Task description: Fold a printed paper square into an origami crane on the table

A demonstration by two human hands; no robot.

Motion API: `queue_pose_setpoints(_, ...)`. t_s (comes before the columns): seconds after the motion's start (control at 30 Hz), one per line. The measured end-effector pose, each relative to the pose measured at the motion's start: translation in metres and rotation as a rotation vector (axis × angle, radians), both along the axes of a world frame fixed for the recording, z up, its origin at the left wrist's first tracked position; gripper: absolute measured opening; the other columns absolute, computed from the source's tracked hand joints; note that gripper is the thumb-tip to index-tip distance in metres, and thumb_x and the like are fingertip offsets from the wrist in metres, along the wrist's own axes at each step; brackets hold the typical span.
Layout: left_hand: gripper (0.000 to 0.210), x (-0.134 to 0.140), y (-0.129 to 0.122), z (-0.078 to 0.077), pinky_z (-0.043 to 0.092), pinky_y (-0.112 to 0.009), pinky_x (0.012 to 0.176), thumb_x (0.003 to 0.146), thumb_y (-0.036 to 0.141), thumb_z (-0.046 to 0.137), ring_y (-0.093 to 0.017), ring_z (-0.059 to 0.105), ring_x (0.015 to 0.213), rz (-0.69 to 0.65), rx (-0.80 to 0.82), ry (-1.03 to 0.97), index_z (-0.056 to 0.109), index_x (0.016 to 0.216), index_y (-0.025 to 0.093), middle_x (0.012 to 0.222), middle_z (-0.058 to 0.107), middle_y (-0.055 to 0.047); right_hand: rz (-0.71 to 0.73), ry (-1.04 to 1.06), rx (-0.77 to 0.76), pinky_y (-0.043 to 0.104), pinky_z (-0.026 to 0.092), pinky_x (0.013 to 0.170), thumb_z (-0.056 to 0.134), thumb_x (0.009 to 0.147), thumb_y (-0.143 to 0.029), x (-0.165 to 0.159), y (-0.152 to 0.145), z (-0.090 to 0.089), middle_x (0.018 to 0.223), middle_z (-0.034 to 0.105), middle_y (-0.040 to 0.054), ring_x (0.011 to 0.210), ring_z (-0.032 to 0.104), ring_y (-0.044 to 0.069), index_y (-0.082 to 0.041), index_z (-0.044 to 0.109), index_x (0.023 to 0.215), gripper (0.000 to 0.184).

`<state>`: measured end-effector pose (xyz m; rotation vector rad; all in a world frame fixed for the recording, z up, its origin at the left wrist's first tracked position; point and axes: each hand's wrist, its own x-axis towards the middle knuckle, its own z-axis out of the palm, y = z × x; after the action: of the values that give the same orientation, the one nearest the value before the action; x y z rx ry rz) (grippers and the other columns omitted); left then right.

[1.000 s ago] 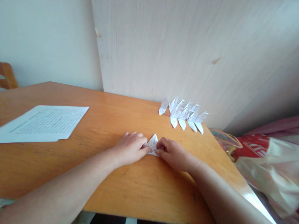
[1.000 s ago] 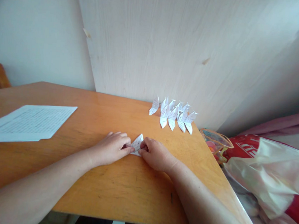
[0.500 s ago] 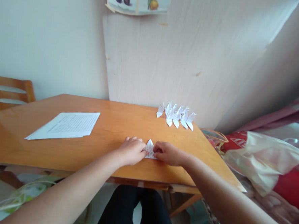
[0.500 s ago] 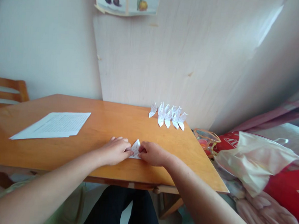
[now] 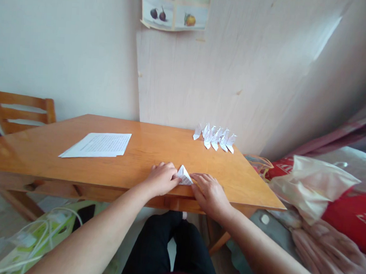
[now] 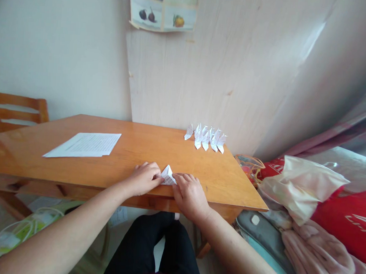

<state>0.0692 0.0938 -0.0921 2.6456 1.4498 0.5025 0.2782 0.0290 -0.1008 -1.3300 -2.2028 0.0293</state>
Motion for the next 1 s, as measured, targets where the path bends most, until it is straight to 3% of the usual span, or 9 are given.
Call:
queue_pose_setpoints(0.1, 0.027, 0.001, 0.004, -0.004, 0.040, -0.037, 0.078, 0.089, 0.043, 0.055, -0.024, 0.058, 0.092, 0.049, -0.014, -0.027, 0.062, 0.073, 0.022, 0.094, 0.064, -0.005, 0.067, -0.099, 0.003, 0.047, 0.033, 0.111, 0.049, 0.096, -0.031, -0.008, -0.012, -0.006, 0.144, 0.054, 0.0125, 0.140, 0.039, 0.028, -0.017, 0.051, 0.140, 0.046)
queue_pose_setpoints(0.2, 0.028, 0.001, 0.005, -0.006, 0.040, -0.035, 0.077, 0.089, 0.045, 0.054, -0.024, 0.058, 0.092, 0.046, -0.019, -0.036, 0.063, 0.077, 0.022, 0.094, 0.065, -0.005, 0.075, -0.165, -0.025, 0.053, 0.026, 0.115, 0.053, 0.094, -0.043, -0.012, -0.014, -0.009, 0.150, 0.046, 0.0141, 0.146, 0.028, 0.031, -0.017, 0.043, 0.148, 0.061)
queue_pose_setpoints(0.4, 0.037, -0.003, 0.010, -0.006, 0.040, -0.033, 0.077, 0.098, 0.045, 0.037, -0.022, 0.059, 0.096, 0.033, -0.037, -0.049, 0.065, 0.085, 0.023, 0.099, 0.066, -0.005, 0.048, -0.199, -0.092, 0.050, 0.028, 0.114, 0.056, 0.091, -0.049, -0.013, -0.011, -0.009, 0.153, 0.041, 0.0162, 0.145, 0.031, 0.031, -0.014, 0.041, 0.149, 0.069)
queue_pose_setpoints(0.53, 0.038, -0.005, 0.013, -0.005, 0.039, -0.034, 0.077, 0.099, 0.044, 0.036, -0.022, 0.060, 0.097, 0.013, -0.053, -0.049, 0.066, 0.087, 0.024, 0.098, 0.067, -0.004, 0.035, -0.169, -0.120, 0.050, 0.028, 0.114, 0.059, 0.089, -0.050, -0.014, -0.010, -0.008, 0.152, 0.042, 0.0172, 0.143, 0.034, 0.031, -0.013, 0.044, 0.147, 0.070)
queue_pose_setpoints(0.67, 0.034, -0.005, 0.009, -0.004, 0.039, -0.036, 0.079, 0.093, 0.052, 0.047, -0.024, 0.060, 0.095, -0.003, -0.049, -0.075, 0.067, 0.087, 0.025, 0.096, 0.068, -0.003, 0.049, -0.086, -0.140, 0.050, 0.029, 0.113, 0.059, 0.090, -0.046, -0.012, -0.006, -0.008, 0.149, 0.047, 0.0145, 0.140, 0.039, 0.030, -0.017, 0.046, 0.145, 0.064)
queue_pose_setpoints(0.83, 0.027, -0.005, 0.002, -0.005, 0.038, -0.038, 0.083, 0.087, 0.050, 0.058, -0.026, 0.059, 0.098, -0.021, -0.018, -0.092, 0.068, 0.092, 0.025, 0.099, 0.067, -0.004, -0.029, 0.104, -0.156, 0.038, 0.041, 0.101, 0.059, 0.089, -0.030, -0.008, 0.010, -0.003, 0.130, 0.063, 0.0111, 0.119, 0.058, 0.025, -0.019, 0.051, 0.138, 0.051)
queue_pose_setpoints(1.0, 0.024, -0.008, 0.002, -0.008, 0.037, -0.036, 0.081, 0.087, 0.048, 0.060, -0.025, 0.059, 0.099, -0.039, 0.018, -0.105, 0.068, 0.088, 0.026, 0.096, 0.066, -0.003, -0.044, -0.008, -0.162, 0.030, 0.042, 0.081, 0.064, 0.082, -0.024, -0.008, 0.029, 0.003, 0.094, 0.068, 0.0069, 0.090, 0.060, 0.020, -0.018, 0.069, 0.097, 0.018)
